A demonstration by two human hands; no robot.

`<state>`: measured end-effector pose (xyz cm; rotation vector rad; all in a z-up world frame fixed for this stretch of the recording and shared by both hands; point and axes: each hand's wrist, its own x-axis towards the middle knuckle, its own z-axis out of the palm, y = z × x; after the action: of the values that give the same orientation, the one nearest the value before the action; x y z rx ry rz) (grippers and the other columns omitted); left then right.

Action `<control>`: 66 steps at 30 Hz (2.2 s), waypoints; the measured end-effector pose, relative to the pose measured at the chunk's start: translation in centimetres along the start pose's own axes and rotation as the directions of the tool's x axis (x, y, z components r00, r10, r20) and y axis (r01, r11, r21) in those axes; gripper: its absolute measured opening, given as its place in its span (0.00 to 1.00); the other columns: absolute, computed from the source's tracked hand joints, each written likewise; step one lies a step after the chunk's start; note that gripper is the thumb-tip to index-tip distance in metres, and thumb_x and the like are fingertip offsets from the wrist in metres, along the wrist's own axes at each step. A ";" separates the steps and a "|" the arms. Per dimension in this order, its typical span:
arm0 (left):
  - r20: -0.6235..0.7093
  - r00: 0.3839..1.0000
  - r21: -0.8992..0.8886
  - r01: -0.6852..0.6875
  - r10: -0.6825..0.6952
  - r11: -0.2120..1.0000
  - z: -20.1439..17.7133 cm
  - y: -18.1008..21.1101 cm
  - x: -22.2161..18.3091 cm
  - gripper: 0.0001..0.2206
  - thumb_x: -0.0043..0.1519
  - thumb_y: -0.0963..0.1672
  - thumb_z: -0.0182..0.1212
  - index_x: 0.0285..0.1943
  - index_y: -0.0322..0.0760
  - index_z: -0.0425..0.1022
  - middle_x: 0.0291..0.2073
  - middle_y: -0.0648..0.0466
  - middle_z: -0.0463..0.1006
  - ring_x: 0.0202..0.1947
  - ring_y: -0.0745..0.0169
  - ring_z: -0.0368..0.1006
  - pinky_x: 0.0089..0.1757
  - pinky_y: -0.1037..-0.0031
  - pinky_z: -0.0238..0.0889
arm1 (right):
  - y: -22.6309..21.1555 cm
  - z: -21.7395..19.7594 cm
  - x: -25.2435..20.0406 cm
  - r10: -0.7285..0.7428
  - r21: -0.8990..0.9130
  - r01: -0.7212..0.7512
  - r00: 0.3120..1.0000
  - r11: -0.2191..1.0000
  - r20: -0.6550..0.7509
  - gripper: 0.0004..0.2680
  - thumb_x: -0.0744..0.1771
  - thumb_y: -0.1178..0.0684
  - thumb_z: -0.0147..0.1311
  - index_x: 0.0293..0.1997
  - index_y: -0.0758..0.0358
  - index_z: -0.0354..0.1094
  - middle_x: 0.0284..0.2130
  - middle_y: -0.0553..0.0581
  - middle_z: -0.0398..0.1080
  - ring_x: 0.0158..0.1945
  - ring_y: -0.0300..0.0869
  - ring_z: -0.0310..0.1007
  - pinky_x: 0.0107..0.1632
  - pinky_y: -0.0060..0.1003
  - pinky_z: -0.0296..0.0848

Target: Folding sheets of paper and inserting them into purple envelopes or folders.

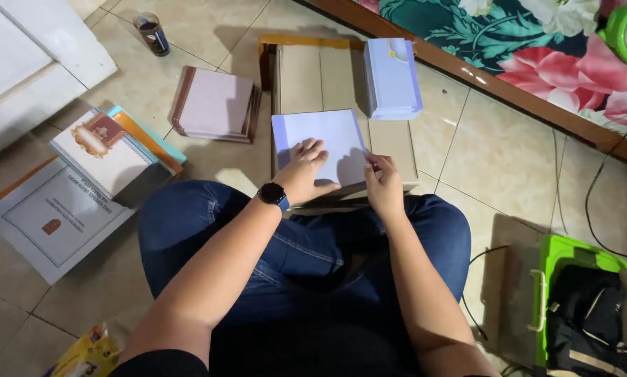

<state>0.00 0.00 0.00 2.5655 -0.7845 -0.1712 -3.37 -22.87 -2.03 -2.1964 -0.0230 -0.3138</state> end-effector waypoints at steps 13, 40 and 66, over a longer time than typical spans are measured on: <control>-0.215 0.975 -0.207 0.017 -0.062 0.978 -0.1 0.0 -0.2 0.17 0.69 0.48 0.52 0.57 0.31 0.77 0.65 0.44 0.71 0.70 0.47 0.61 0.67 0.58 0.51 | -5.5 0.9 -2.5 -0.332 -0.543 0.314 0.941 0.779 0.068 0.14 0.66 0.56 0.56 0.58 0.57 0.70 0.55 0.56 0.66 0.58 0.52 0.69 0.56 0.48 0.68; -0.394 0.911 0.195 0.211 -0.121 0.958 5.5 -5.0 2.2 0.24 0.68 0.49 0.47 0.74 0.40 0.59 0.76 0.38 0.51 0.78 0.38 0.38 0.68 0.37 0.26 | -3.7 3.6 0.0 -0.446 -0.312 0.537 0.837 0.784 0.318 0.11 0.67 0.57 0.51 0.55 0.58 0.74 0.54 0.51 0.75 0.63 0.49 0.69 0.54 0.45 0.71; -0.051 0.972 0.291 0.234 -0.230 0.928 2.3 -2.1 3.2 0.23 0.70 0.44 0.39 0.77 0.44 0.53 0.78 0.40 0.42 0.79 0.37 0.28 0.68 0.37 0.23 | 0.0 1.5 1.2 -0.191 -0.191 0.303 0.872 0.934 0.451 0.30 0.71 0.44 0.49 0.79 0.62 0.34 0.68 0.65 0.61 0.70 0.59 0.59 0.71 0.55 0.58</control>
<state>3.16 -1.19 -2.97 2.9378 -0.5297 -0.1130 -1.89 -21.76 -2.58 -2.4853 -0.5425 0.0350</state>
